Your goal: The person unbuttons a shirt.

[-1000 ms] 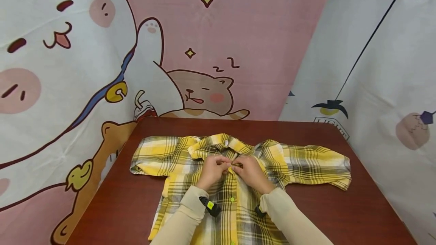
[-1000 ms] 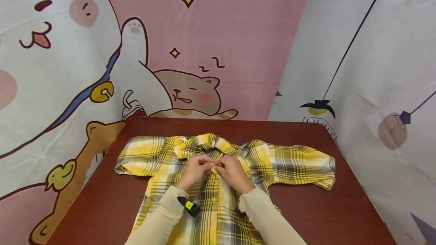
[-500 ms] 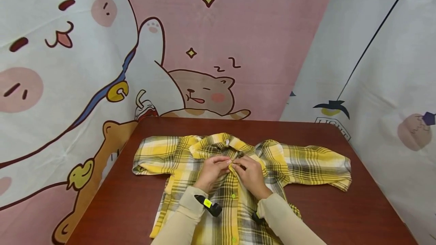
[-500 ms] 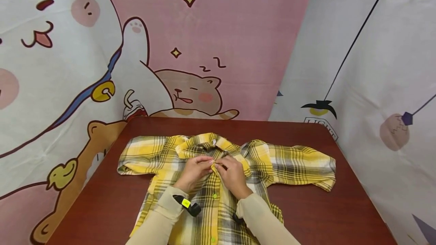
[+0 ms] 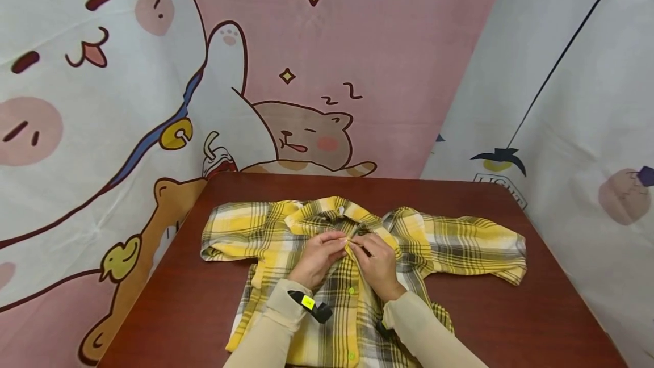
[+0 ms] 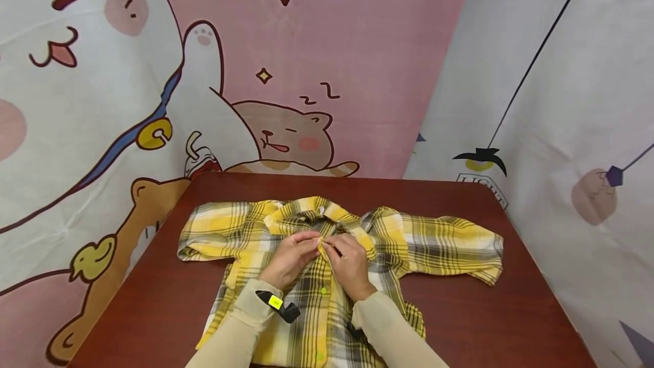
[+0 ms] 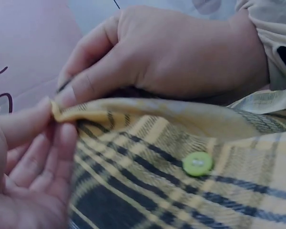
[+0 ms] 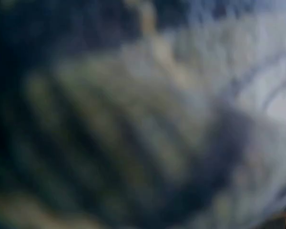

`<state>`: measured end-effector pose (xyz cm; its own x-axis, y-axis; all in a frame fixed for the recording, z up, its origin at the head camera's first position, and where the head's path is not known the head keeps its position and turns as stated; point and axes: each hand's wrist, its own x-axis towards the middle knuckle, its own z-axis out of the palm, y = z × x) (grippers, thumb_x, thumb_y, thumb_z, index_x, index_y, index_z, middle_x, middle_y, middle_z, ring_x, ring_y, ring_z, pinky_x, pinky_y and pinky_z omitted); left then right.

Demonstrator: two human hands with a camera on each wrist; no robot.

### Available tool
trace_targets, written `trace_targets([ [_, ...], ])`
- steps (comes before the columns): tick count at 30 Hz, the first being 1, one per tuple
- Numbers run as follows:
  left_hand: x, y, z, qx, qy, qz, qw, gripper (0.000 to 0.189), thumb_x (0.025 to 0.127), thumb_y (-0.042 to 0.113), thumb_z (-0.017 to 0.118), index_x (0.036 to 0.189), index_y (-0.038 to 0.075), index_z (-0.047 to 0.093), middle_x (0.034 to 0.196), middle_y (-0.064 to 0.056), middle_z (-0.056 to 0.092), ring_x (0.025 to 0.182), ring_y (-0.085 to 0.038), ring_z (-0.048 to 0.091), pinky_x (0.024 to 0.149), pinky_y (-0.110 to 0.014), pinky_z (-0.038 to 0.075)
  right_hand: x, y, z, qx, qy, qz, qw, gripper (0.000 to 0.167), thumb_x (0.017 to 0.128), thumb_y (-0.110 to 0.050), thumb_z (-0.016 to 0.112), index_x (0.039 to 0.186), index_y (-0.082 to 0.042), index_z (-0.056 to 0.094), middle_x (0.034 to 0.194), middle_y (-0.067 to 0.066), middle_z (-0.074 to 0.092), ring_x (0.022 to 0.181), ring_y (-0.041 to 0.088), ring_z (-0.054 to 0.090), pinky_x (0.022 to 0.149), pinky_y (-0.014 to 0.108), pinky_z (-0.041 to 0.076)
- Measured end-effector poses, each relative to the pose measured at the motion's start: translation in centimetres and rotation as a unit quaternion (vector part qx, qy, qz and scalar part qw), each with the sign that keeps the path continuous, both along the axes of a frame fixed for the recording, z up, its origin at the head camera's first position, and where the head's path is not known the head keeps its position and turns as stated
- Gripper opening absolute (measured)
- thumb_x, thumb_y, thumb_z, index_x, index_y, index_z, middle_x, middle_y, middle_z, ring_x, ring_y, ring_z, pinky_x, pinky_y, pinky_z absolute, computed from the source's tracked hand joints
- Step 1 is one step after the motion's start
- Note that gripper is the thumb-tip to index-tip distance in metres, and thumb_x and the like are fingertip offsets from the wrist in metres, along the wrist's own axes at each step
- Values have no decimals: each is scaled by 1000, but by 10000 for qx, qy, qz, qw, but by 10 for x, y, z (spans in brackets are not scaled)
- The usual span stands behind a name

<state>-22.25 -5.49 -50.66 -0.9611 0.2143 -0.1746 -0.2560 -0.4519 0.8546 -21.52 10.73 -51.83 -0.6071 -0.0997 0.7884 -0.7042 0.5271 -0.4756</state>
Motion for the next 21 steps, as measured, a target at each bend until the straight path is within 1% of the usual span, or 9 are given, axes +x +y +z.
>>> trace_targets([
  [2,-1,0,1,228,51,20,9997,37,92,-5,63,124,-19,52,91,-8,68,78,-14,67,72,-25,54,0,-2,3,-143,-15,19,9999,11,81,-7,79,91,-10,76,87,0,69,73,16,64,63,26,51],
  [5,0,0,1,580,68,39,9983,30,92,-9,60,120,-16,55,87,-7,68,74,-12,66,70,-23,54,1,-4,5,-371,-235,91,9990,12,82,-7,78,93,-10,76,88,0,70,72,15,64,63,23,50],
  [8,0,0,0,738,106,52,9972,26,92,-10,59,118,-12,58,87,-7,66,72,-11,65,70,-22,54,2,-6,6,-564,-433,235,9972,13,83,-7,77,96,-10,75,90,1,70,71,14,64,62,21,50],
  [10,0,-1,-1,775,144,41,9969,26,92,-10,59,118,-12,58,87,-7,66,72,-12,65,70,-22,54,2,-6,6,-647,-507,353,9960,14,84,-5,76,97,-11,75,91,1,71,70,13,64,61,20,49],
  [13,0,-1,-2,570,319,-19,9979,31,92,-7,61,121,-15,55,88,-7,67,74,-12,66,71,-23,54,2,-6,4,-777,-477,423,9949,16,84,-2,76,97,-12,75,91,2,71,69,13,64,59,19,50],
  [17,0,-1,-1,-37,634,-110,9979,36,91,-1,67,121,-16,56,88,-6,69,77,-13,66,72,-26,55,4,-5,2,-911,-356,289,9948,17,82,2,76,95,-10,75,87,4,71,63,13,63,57,18,49],
  [19,0,-1,1,-255,719,-102,9970,36,89,1,69,119,-16,57,88,-6,69,76,-13,66,72,-27,55,5,-5,1,-894,-441,222,9948,16,83,0,76,95,-10,74,85,3,69,63,13,62,57,18,48],
  [21,0,-2,2,-298,744,-44,9968,33,89,0,69,117,-14,59,87,-6,68,76,-14,65,72,-27,55,6,-6,1,-835,-593,227,9945,14,85,-2,75,96,-9,74,85,3,69,64,12,62,57,20,49],
])
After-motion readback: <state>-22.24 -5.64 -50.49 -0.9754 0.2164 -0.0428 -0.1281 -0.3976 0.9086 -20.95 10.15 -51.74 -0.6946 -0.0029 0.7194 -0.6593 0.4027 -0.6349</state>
